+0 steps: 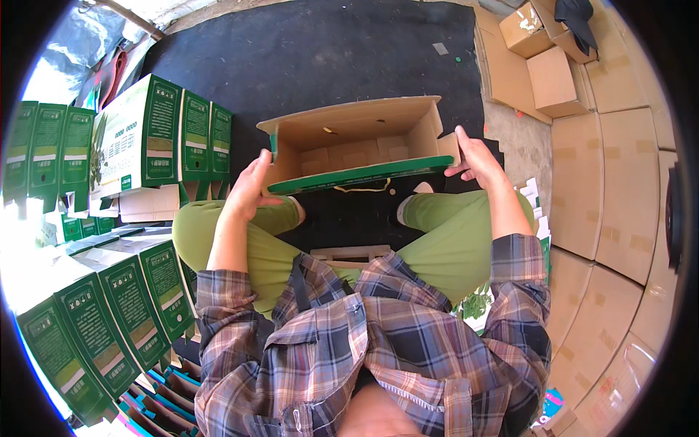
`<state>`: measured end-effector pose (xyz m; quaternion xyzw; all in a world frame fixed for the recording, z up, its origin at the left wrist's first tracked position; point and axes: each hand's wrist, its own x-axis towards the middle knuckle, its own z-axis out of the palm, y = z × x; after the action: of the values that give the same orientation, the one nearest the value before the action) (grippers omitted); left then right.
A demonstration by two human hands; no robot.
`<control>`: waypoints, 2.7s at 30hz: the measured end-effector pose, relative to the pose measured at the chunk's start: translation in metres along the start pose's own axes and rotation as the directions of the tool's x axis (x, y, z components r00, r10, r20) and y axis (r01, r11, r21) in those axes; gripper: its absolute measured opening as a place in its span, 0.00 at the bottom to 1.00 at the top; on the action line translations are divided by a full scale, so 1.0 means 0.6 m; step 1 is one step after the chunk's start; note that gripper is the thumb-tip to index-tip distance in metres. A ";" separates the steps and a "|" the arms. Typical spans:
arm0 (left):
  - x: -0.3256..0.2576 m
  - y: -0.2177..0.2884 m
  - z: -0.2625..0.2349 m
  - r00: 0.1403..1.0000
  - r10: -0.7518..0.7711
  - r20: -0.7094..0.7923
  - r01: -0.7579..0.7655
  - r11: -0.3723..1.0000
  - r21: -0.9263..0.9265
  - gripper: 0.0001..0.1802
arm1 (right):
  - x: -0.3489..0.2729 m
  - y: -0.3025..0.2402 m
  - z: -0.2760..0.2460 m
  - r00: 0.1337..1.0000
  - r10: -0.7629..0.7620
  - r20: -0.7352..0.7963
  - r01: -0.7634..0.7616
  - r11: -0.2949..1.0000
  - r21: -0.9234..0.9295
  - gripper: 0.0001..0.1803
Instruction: Assembling flat cardboard sheets into boxes in a packaging factory.
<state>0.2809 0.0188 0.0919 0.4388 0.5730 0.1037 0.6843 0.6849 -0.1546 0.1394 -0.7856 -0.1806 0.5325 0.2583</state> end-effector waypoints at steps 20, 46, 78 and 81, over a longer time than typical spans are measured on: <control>-0.038 0.015 0.016 0.944 0.298 0.139 -0.323 0.763 0.559 0.56 | -0.027 -0.002 0.016 0.924 -0.318 0.212 0.351 0.926 -0.141 0.41; 0.035 -0.005 0.026 0.941 0.338 0.008 -0.287 0.788 0.545 0.32 | 0.053 0.004 0.043 0.920 -0.389 0.041 0.391 0.913 -0.114 0.31; 0.000 -0.027 0.102 0.749 0.561 0.353 -0.413 -0.023 0.911 0.44 | 0.013 0.027 0.119 0.694 -0.662 0.283 0.426 0.060 -0.903 0.44; 0.005 -0.029 0.107 0.755 0.555 0.350 -0.414 -0.011 0.910 0.44 | 0.017 0.030 0.114 0.693 -0.661 0.287 0.443 0.076 -0.893 0.44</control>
<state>0.3320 -0.0205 0.0745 0.9249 0.3533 -0.0219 0.1387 0.6254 -0.1489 0.1006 -0.6999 -0.7047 0.1114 -0.0353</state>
